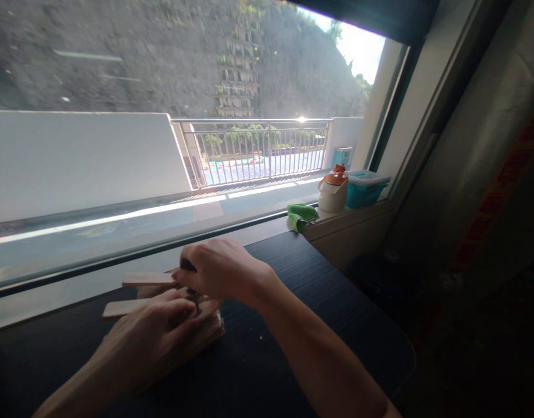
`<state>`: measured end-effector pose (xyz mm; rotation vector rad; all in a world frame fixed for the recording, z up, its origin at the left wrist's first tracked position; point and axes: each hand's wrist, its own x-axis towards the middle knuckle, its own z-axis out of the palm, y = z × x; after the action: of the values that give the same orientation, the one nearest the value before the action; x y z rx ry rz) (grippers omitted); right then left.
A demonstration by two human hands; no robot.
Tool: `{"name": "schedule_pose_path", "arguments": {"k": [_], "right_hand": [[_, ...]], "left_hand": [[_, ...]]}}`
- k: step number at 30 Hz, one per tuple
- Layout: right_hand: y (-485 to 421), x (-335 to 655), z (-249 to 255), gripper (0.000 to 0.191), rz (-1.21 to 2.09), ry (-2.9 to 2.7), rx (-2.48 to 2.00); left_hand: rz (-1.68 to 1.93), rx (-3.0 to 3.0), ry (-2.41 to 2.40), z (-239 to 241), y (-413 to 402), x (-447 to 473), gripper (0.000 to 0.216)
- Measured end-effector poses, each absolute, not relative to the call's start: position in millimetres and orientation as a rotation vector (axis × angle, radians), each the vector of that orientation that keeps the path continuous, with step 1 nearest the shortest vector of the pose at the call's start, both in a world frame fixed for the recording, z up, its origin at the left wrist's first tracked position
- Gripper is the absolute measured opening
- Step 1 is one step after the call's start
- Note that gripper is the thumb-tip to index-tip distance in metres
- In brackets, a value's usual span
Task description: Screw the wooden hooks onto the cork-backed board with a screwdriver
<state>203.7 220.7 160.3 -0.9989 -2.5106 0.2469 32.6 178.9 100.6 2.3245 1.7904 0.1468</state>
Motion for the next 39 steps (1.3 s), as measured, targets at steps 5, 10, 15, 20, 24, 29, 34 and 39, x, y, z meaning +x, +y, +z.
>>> {"name": "schedule_pose_path", "arguments": {"k": [5, 10, 15, 20, 24, 29, 34, 39], "right_hand": [[228.0, 205.6, 157.2, 0.027, 0.229, -2.465, -1.074], [220.4, 203.4, 158.5, 0.024, 0.196, -2.476, -1.053], [210.7, 205.1, 161.5, 0.025, 0.218, -2.554, -0.936], [210.5, 206.8, 163.8, 0.020, 0.269, -2.562, -0.947], [219.9, 206.6, 160.8, 0.022, 0.271, -2.528, -0.992], [222.5, 204.9, 158.6, 0.028, 0.207, -2.482, -1.054], [211.9, 202.3, 160.9, 0.024, 0.261, -2.550, -0.912], [214.1, 200.8, 160.1, 0.024, 0.255, -2.535, -0.915]], "left_hand": [[0.143, 2.280, 1.789, 99.6, 179.3, 31.4, 0.030], [0.152, 2.302, 1.777, 98.5, 179.9, 30.7, 0.031], [0.162, 2.300, 1.796, 97.7, 179.7, 30.1, 0.032], [0.156, 2.316, 1.780, 97.9, 179.5, 30.1, 0.032], [0.160, 2.300, 1.779, 98.1, 180.1, 31.0, 0.028], [0.188, 2.319, 1.765, 98.7, 179.5, 31.7, 0.028], [0.145, 2.305, 1.826, 101.6, 177.0, 33.3, 0.031], [0.140, 2.315, 1.810, 101.7, 177.0, 32.7, 0.029]]}}
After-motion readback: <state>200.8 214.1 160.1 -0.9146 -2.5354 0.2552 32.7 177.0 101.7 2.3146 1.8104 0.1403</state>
